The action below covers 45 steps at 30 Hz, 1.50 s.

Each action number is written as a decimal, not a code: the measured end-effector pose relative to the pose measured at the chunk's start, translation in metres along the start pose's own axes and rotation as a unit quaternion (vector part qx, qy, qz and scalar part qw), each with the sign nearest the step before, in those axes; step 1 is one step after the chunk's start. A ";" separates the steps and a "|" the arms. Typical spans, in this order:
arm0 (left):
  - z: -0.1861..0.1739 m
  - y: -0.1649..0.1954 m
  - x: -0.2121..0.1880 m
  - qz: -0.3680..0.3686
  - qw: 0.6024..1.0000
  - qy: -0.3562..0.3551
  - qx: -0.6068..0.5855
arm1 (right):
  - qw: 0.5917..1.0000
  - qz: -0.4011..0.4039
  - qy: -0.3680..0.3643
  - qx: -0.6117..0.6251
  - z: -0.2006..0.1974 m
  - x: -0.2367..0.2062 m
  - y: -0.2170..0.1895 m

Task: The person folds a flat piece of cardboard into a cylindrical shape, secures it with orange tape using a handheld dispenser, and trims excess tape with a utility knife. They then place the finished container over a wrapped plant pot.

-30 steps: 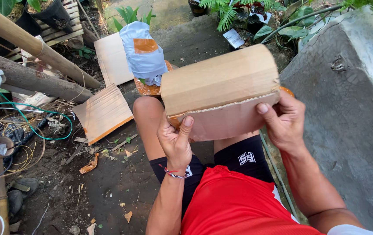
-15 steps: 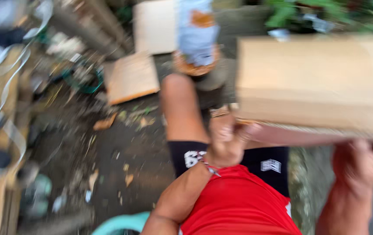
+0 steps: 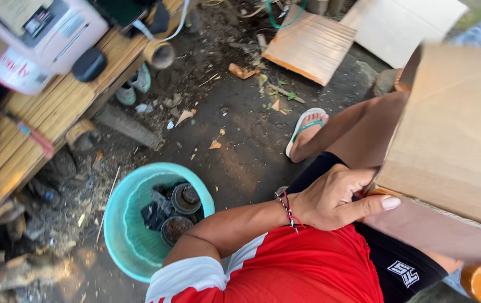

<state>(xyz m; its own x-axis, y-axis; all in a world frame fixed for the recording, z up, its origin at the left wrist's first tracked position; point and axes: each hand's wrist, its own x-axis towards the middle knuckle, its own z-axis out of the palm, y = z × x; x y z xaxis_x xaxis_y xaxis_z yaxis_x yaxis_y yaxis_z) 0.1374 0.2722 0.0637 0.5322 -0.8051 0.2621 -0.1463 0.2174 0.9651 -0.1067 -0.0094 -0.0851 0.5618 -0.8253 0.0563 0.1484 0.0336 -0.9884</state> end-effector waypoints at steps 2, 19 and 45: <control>0.000 -0.013 -0.012 -0.041 0.998 0.017 -0.036 | 1.000 0.014 -0.022 -0.003 0.003 0.007 0.007; 0.082 -0.132 -0.009 -0.172 0.958 0.141 -0.180 | 0.952 0.063 0.003 -0.298 0.032 0.021 -0.055; 0.145 -0.129 -0.057 -0.204 0.975 0.033 -0.076 | 0.981 0.116 -0.049 0.145 -0.072 -0.086 -0.004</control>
<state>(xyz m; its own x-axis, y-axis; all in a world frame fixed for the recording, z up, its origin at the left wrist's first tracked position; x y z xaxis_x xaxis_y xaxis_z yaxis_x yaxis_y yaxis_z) 0.0048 0.2096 -0.0765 0.5736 -0.8054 -0.1496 0.2118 -0.0306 0.9768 -0.2143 0.0210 -0.0963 0.6823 -0.7178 -0.1387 0.2244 0.3862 -0.8947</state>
